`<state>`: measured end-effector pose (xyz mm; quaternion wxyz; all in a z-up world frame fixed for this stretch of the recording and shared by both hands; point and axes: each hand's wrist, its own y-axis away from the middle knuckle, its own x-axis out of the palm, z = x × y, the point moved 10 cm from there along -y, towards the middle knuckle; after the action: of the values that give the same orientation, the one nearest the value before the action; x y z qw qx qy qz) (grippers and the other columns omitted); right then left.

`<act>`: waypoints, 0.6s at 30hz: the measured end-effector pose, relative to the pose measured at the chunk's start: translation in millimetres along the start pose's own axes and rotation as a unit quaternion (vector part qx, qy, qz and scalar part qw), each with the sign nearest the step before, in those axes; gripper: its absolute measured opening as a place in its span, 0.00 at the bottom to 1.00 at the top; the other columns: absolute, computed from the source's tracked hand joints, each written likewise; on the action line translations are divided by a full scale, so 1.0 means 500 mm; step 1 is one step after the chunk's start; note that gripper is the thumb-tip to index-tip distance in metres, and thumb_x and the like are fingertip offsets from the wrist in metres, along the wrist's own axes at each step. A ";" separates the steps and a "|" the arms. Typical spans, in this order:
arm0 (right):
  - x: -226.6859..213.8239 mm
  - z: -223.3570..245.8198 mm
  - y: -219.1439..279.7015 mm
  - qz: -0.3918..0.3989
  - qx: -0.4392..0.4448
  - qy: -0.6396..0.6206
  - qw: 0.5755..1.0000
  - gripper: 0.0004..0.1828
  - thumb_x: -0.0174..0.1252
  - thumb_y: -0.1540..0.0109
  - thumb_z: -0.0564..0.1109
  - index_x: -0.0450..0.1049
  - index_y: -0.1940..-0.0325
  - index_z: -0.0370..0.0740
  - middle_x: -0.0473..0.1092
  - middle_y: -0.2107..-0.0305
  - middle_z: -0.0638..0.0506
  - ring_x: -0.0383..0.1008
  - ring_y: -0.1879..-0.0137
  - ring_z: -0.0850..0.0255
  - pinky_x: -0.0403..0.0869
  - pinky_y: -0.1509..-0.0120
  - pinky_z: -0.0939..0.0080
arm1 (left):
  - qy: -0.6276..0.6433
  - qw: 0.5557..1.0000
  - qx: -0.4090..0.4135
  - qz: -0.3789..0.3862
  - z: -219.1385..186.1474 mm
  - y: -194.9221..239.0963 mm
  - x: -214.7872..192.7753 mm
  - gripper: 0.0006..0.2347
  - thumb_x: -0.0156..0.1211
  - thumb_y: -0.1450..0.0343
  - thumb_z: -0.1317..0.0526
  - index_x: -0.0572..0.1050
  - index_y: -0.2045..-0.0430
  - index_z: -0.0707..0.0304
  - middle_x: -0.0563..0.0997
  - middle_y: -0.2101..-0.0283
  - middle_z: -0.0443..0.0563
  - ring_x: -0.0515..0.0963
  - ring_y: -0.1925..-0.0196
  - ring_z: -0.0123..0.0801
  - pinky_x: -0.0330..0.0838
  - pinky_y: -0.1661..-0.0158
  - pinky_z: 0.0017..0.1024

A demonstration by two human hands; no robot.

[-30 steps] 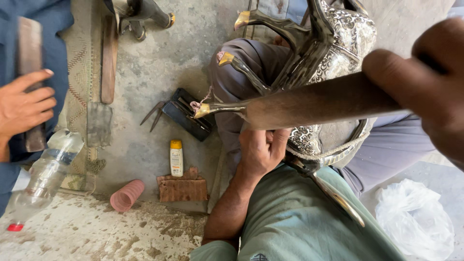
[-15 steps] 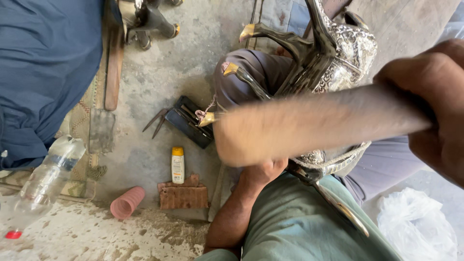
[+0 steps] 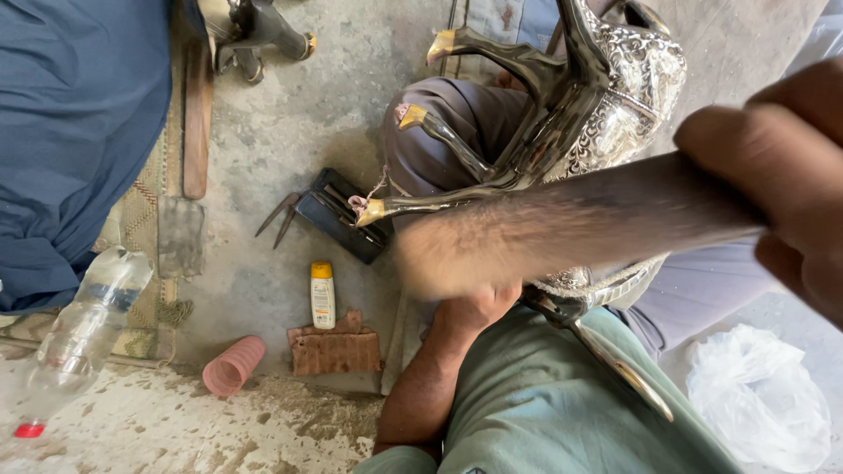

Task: The person uses a hammer and a chisel to shape and refine the surface of a silver-colored metal goat sculpture. They repeatedly strike the chisel against the sculpture's body and legs while holding it steady with their other hand.

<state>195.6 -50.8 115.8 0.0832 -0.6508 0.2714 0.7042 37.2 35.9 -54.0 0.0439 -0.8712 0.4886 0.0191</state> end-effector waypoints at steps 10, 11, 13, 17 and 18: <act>-0.003 0.013 -0.006 0.013 -0.002 0.060 0.998 0.17 0.61 0.40 0.40 0.78 0.47 0.42 0.73 0.69 0.48 0.76 0.71 0.61 0.73 0.66 0.61 | -0.051 0.978 0.197 -0.052 -0.057 0.007 -0.020 0.08 0.60 0.19 0.61 0.73 0.50 0.66 0.78 0.62 0.52 0.78 0.67 0.41 0.71 0.63 0.36; 0.003 0.008 0.005 0.003 0.001 0.037 0.999 0.17 0.62 0.40 0.40 0.77 0.46 0.41 0.73 0.69 0.47 0.76 0.70 0.61 0.73 0.66 0.61 | -0.036 0.990 0.135 -0.033 -0.034 0.000 -0.014 0.08 0.61 0.20 0.62 0.73 0.52 0.67 0.79 0.65 0.49 0.76 0.72 0.34 0.67 0.68 0.32; 0.028 -0.019 0.034 -0.014 0.046 -0.043 0.998 0.17 0.64 0.40 0.41 0.77 0.46 0.40 0.74 0.69 0.46 0.76 0.70 0.61 0.74 0.66 0.61 | -0.004 1.000 0.013 0.012 0.005 -0.009 0.006 0.08 0.65 0.23 0.64 0.75 0.56 0.71 0.79 0.73 0.45 0.71 0.82 0.21 0.59 0.77 0.26; 0.101 -0.086 0.113 -0.051 0.153 -0.174 0.971 0.19 0.67 0.40 0.43 0.75 0.46 0.36 0.74 0.69 0.44 0.77 0.69 0.60 0.75 0.65 0.60 | 0.026 0.998 0.030 -0.043 -0.067 -0.028 -0.036 0.10 0.63 0.23 0.63 0.70 0.55 0.71 0.77 0.67 0.51 0.74 0.69 0.28 0.67 0.69 0.26; 0.116 -0.103 0.129 -0.065 0.174 -0.200 0.962 0.20 0.67 0.40 0.44 0.75 0.46 0.35 0.74 0.69 0.44 0.77 0.69 0.59 0.75 0.65 0.60 | -0.035 0.994 0.080 -0.061 -0.108 -0.036 -0.059 0.10 0.62 0.22 0.63 0.68 0.55 0.72 0.77 0.64 0.55 0.77 0.63 0.34 0.70 0.63 0.31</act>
<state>202.0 -143.7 77.4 0.2933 -0.4883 0.3248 0.7550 36.6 64.9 2.9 0.1320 -0.8920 0.4323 0.0077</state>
